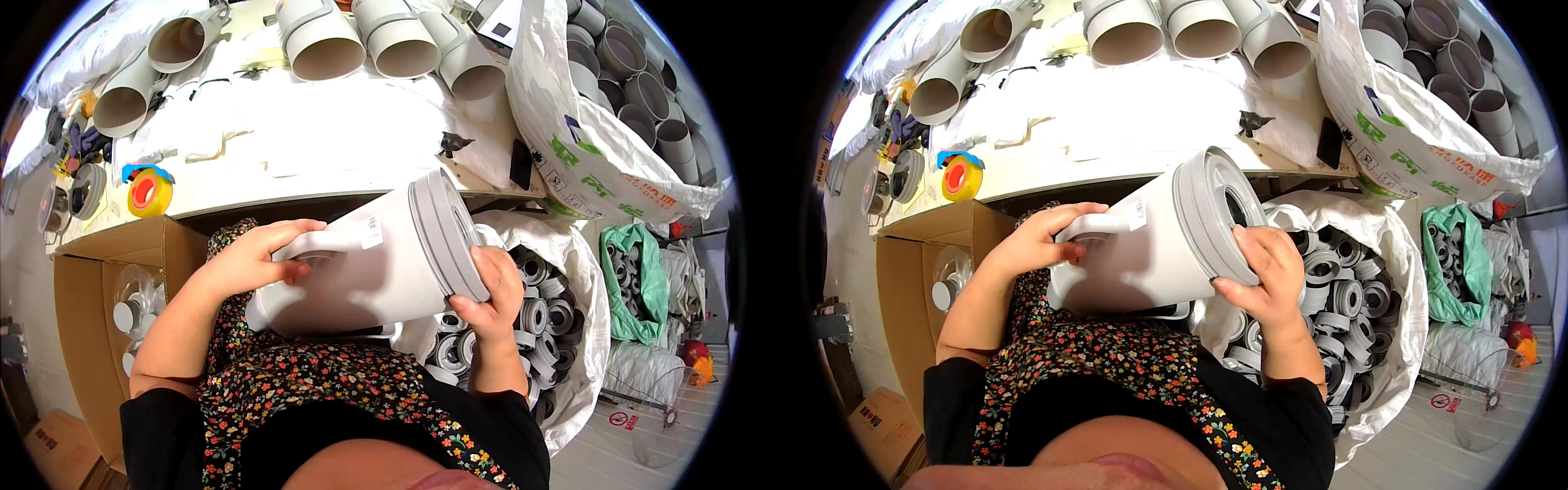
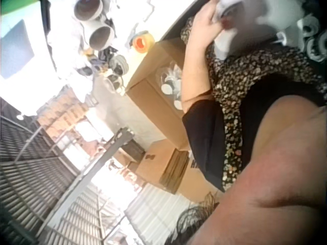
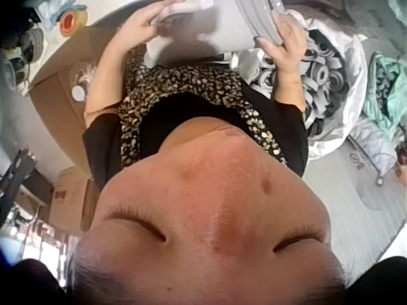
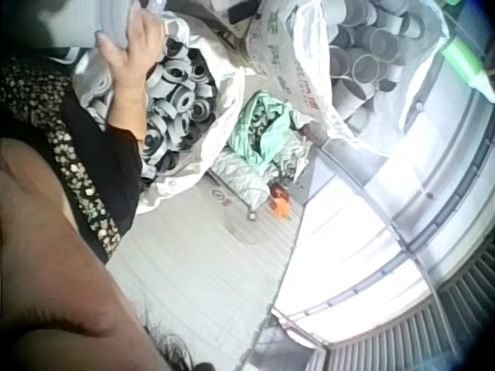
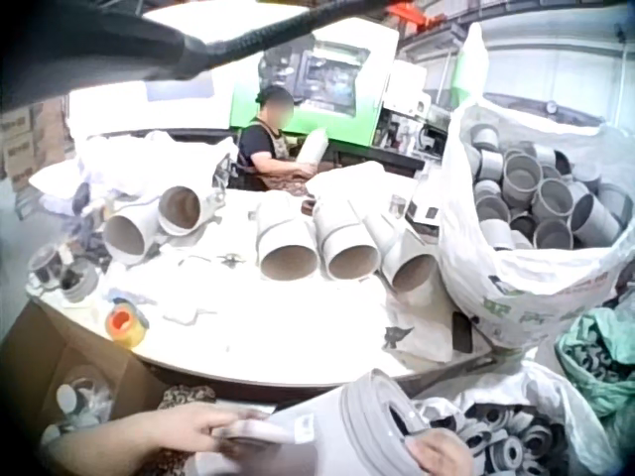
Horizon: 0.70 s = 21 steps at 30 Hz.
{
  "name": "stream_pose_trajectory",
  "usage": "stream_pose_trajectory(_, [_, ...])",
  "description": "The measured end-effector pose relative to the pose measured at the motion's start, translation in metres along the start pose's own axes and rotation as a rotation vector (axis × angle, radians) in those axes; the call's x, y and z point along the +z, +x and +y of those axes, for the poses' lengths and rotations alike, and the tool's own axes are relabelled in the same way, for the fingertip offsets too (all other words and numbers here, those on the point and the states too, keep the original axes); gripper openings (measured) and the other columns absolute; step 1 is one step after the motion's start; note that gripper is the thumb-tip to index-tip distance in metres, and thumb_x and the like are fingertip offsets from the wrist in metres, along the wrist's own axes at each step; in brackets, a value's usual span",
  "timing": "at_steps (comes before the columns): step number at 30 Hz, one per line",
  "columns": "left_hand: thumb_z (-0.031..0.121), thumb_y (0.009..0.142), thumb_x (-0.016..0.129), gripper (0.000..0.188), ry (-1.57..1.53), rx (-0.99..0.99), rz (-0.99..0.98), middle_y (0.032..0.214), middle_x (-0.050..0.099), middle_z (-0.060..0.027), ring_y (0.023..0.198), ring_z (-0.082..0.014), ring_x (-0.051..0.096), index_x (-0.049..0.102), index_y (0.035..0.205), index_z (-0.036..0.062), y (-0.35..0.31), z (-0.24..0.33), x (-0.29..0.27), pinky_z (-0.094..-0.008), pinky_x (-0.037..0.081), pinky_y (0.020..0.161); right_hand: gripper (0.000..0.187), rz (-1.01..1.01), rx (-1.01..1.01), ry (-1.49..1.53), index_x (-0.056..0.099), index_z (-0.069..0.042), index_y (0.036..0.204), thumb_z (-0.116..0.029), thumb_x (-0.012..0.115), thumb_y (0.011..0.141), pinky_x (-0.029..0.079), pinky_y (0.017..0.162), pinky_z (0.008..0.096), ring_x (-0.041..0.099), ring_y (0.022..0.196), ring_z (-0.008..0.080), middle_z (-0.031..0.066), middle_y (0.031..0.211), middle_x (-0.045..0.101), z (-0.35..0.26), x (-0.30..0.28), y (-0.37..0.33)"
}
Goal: The person repeatedly picks up gray plastic containers from a table, places them into clear plastic bags, and puts the wrapped items into a cardboard box. The process is repetitive, involving handling the containers and bags by hand.
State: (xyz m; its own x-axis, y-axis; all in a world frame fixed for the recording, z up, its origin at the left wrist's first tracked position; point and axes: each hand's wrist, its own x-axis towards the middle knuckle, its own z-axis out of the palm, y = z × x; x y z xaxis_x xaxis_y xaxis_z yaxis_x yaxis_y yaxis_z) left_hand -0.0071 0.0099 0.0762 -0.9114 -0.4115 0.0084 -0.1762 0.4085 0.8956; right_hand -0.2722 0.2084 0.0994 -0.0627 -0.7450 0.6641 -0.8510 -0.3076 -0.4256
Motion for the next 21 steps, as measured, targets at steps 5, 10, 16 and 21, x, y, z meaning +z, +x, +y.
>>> stream_pose_trajectory(5, [0.012, 0.077, 0.067, 0.033, 0.259, -0.073, 0.050, 0.096, 0.054, -0.0134, 0.086, -0.0214, 0.055, 0.052, 0.105, 0.0013, -0.032, 0.016, 0.026, -0.0318, 0.045, 0.073, 0.056, -0.044, 0.094, 0.029, 0.059, 0.000, 0.111, -0.036, 0.068, 0.070, 0.045, 0.069, 0.0339, 0.056, 0.077, 0.0258, 0.0128, 0.089, 0.059, -0.002, 0.006, 0.006])
stream_pose_trajectory(10, [0.022, 0.073, 0.074, 0.037, -0.264, -0.271, -0.051, 0.074, 0.059, -0.0079, 0.071, -0.0132, 0.055, 0.056, 0.098, 0.0003, -0.030, -0.001, 0.002, -0.0289, 0.046, 0.065, 0.057, -0.124, -0.021, 0.098, 0.060, -0.003, 0.112, -0.046, 0.062, 0.075, 0.043, 0.071, 0.0353, 0.055, 0.080, 0.0276, 0.0134, 0.091, 0.057, -0.001, 0.006, 0.023])
stream_pose_trajectory(16, [0.020, 0.078, 0.069, 0.032, -0.189, -0.274, 0.069, 0.085, 0.061, -0.0037, 0.077, -0.0109, 0.056, 0.056, 0.102, 0.0042, -0.024, -0.027, -0.012, -0.0275, 0.046, 0.070, 0.074, 0.340, 0.080, 0.172, 0.048, 0.005, 0.122, -0.060, 0.032, 0.089, 0.030, 0.100, 0.0401, 0.045, 0.116, 0.0286, 0.0186, 0.122, 0.050, 0.015, -0.039, 0.059])
stream_pose_trajectory(21, [0.021, 0.079, 0.068, 0.032, -0.289, -0.323, 0.056, 0.087, 0.060, -0.0021, 0.078, -0.0091, 0.054, 0.055, 0.104, 0.0049, -0.023, -0.029, -0.008, -0.0265, 0.046, 0.071, 0.071, -0.128, 0.123, 0.120, 0.048, -0.003, 0.126, -0.060, 0.046, 0.084, 0.032, 0.101, 0.0393, 0.044, 0.121, 0.0314, 0.0171, 0.128, 0.048, 0.011, 0.000, 0.041])
